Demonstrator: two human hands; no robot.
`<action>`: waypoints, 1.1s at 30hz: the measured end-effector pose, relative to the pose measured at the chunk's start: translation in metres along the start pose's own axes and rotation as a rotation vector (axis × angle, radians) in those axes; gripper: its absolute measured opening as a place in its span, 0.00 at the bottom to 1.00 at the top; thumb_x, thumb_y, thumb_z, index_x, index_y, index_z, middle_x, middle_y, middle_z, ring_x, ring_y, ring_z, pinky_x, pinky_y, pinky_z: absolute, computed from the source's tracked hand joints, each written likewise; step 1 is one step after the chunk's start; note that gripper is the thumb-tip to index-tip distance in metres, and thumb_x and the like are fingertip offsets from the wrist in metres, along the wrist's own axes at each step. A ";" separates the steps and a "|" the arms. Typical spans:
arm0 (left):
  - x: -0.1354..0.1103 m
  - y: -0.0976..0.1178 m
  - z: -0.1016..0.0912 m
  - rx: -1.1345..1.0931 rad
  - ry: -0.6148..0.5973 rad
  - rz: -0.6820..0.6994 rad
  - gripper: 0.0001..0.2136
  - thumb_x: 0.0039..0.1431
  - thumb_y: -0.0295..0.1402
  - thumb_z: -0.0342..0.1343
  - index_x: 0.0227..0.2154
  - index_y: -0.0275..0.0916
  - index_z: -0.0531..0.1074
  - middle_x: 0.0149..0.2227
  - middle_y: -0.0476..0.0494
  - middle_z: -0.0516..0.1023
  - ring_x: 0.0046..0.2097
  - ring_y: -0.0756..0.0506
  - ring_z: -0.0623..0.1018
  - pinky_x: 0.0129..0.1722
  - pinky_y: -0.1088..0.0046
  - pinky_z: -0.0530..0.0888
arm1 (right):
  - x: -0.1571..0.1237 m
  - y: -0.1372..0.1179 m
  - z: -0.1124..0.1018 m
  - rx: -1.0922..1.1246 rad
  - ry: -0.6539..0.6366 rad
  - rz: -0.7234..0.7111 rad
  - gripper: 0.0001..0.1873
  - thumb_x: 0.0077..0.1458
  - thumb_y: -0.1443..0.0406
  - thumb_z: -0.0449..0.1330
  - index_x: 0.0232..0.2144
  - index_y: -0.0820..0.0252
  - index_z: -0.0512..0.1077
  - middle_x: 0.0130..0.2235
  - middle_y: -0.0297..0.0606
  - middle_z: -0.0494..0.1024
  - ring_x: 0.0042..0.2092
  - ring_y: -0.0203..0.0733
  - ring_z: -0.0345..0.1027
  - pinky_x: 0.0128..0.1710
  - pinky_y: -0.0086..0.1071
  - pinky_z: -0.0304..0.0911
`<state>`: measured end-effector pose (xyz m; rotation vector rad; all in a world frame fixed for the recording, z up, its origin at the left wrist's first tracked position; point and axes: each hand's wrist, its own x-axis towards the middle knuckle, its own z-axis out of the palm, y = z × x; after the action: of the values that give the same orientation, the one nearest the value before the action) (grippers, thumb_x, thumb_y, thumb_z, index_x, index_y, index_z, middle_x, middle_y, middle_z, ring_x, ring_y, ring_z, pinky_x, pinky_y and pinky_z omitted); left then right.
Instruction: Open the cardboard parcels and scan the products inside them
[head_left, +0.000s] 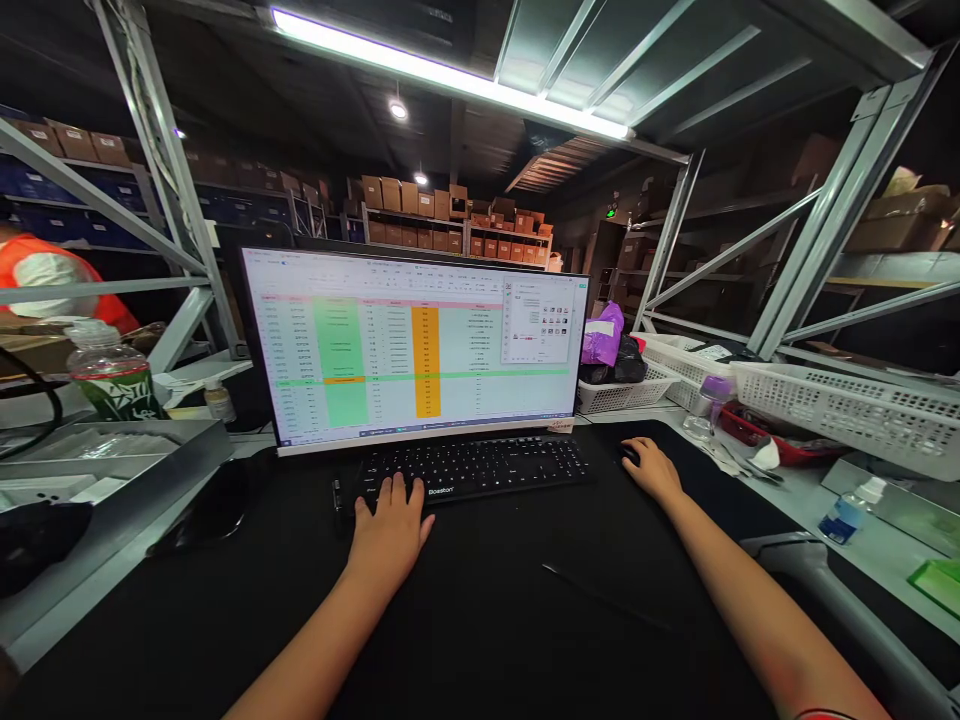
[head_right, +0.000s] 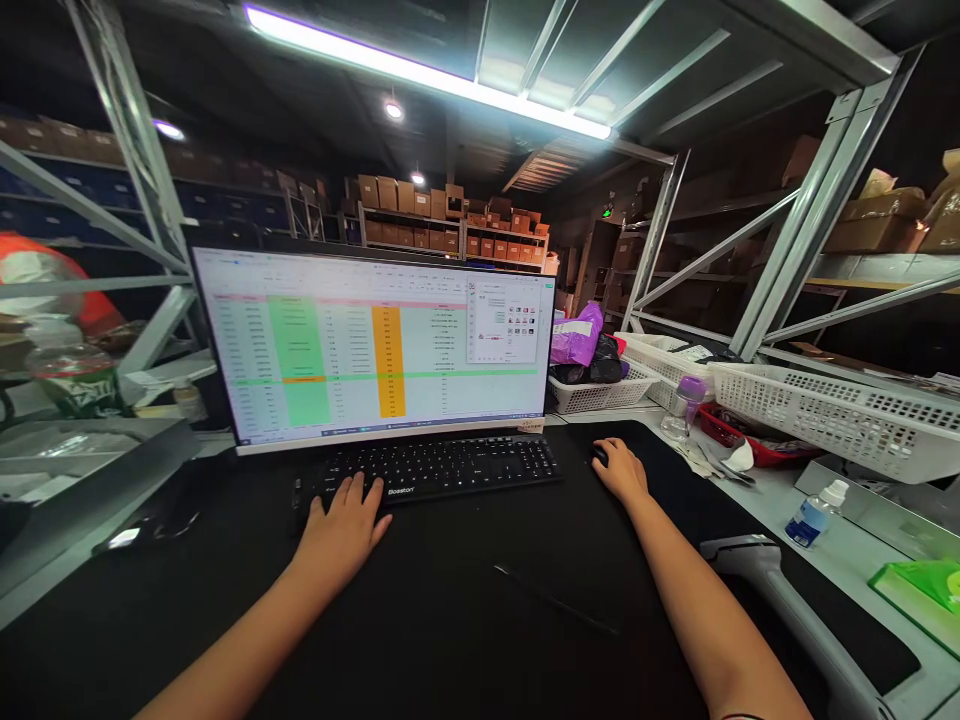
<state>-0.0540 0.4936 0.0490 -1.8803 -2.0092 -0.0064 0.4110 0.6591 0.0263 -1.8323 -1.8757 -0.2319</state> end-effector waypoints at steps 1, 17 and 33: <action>0.000 0.000 0.000 0.001 0.002 0.001 0.25 0.70 0.38 0.43 0.66 0.32 0.60 0.68 0.21 0.57 0.68 0.29 0.62 0.61 0.40 0.64 | 0.000 0.000 0.000 -0.001 0.001 0.002 0.19 0.59 0.62 0.57 0.53 0.52 0.74 0.57 0.39 0.72 0.54 0.48 0.70 0.55 0.38 0.64; -0.001 -0.003 -0.007 -0.155 -0.049 -0.062 0.31 0.67 0.43 0.50 0.68 0.33 0.55 0.71 0.20 0.46 0.71 0.29 0.54 0.62 0.41 0.62 | 0.007 0.019 0.008 -0.037 -0.048 -0.016 0.26 0.58 0.57 0.55 0.57 0.57 0.71 0.57 0.47 0.71 0.55 0.54 0.68 0.54 0.44 0.65; 0.000 -0.002 -0.009 -0.271 -0.060 -0.052 0.21 0.66 0.35 0.52 0.61 0.45 0.67 0.73 0.24 0.39 0.71 0.26 0.52 0.59 0.33 0.63 | 0.003 0.009 0.006 -0.033 -0.025 0.014 0.25 0.59 0.58 0.56 0.58 0.56 0.70 0.57 0.45 0.69 0.52 0.50 0.70 0.52 0.40 0.66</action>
<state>-0.0535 0.4909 0.0579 -2.0080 -2.1899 -0.2508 0.4188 0.6650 0.0201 -1.8777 -1.8861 -0.2371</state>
